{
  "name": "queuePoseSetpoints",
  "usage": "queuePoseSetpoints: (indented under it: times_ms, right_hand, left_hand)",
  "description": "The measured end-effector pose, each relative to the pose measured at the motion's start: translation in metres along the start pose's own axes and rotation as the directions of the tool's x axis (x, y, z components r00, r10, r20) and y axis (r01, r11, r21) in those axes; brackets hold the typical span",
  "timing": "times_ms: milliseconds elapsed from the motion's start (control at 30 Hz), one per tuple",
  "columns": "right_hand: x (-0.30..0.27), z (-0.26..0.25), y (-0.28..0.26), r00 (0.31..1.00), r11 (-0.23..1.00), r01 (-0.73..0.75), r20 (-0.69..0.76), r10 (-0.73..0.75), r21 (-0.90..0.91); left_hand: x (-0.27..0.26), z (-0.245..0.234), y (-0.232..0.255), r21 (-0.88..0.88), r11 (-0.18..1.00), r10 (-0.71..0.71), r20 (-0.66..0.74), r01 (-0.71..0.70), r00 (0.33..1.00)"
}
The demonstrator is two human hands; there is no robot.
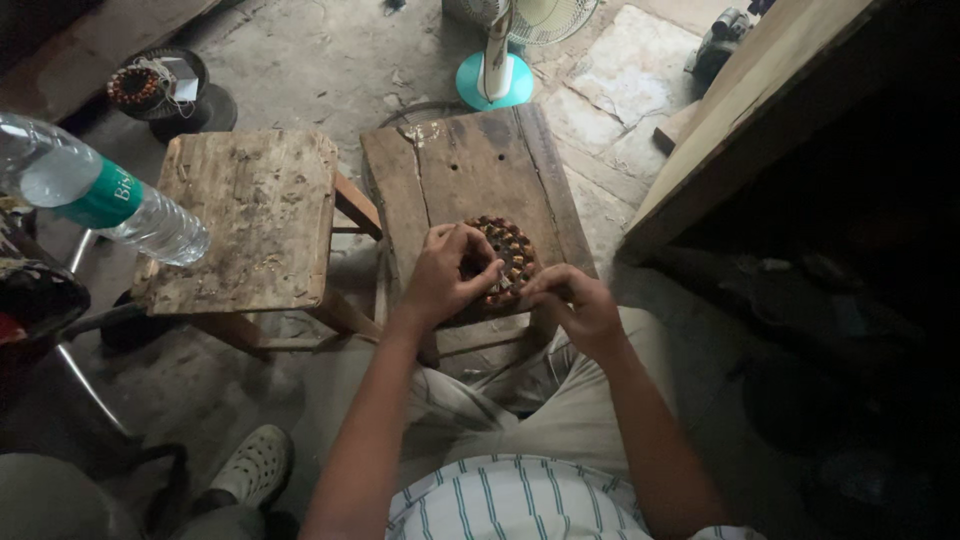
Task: The person winds copper wire around the slots of a motor stator by hand, securing the wire ends with white tape. The person then uses shears to trim the excess wire.
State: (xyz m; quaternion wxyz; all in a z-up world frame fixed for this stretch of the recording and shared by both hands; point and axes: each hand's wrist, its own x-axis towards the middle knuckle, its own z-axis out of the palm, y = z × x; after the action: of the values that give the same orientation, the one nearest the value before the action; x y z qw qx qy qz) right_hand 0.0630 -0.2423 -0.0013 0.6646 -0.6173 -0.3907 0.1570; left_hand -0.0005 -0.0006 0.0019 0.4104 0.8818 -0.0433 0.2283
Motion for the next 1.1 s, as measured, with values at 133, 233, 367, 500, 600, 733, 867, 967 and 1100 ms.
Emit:
queuePoseSetpoints:
  times_ms: [133, 233, 367, 500, 600, 733, 867, 967, 1100]
  right_hand:
    - [-0.008, -0.012, 0.021, 0.996, 0.979, 0.007, -0.087, 0.011, 0.201]
    - [-0.013, -0.02, 0.03, 0.986, 0.945, -0.005, -0.154, 0.058, 0.327]
    - [-0.015, -0.025, 0.035, 0.993, 0.936, 0.0, -0.109, 0.041, 0.353]
    - [-0.015, -0.024, 0.037, 0.988, 0.917, -0.017, -0.133, 0.076, 0.399]
    - [-0.016, -0.026, 0.038, 0.972, 0.932, -0.083, -0.178, 0.154, 0.354]
    - [-0.018, -0.03, 0.042, 0.972, 0.951, -0.106, -0.17, 0.161, 0.291]
    - [-0.018, -0.033, 0.045, 0.997, 0.957, -0.014, -0.072, 0.036, 0.289]
    - [-0.018, -0.032, 0.047, 0.996, 0.928, 0.002, -0.082, 0.031, 0.374]
    - [-0.018, -0.031, 0.046, 0.993, 0.917, 0.022, -0.115, 0.026, 0.398]
  left_hand:
    - [0.001, -0.005, 0.007, -0.028, 1.0, -0.004, -0.004, 0.004, 1.0]
    - [0.002, -0.011, 0.015, -0.029, 0.999, 0.026, -0.004, -0.026, 1.0]
    - [0.006, -0.02, 0.026, -0.037, 0.999, 0.017, 0.121, -0.012, 0.992]
    - [0.009, -0.025, 0.033, 0.02, 0.991, 0.127, 0.134, -0.131, 0.983]
    - [0.009, -0.026, 0.035, 0.029, 0.985, 0.167, 0.12, -0.171, 0.979]
    - [0.008, -0.024, 0.035, 0.057, 0.988, 0.133, 0.132, -0.142, 0.982]
    - [0.009, -0.02, 0.033, 0.094, 0.981, 0.161, 0.112, -0.172, 0.98]
    - [0.007, -0.019, 0.032, 0.127, 0.976, 0.155, 0.156, -0.175, 0.976]
    - [0.007, -0.016, 0.03, 0.138, 0.973, 0.169, 0.129, -0.186, 0.977]
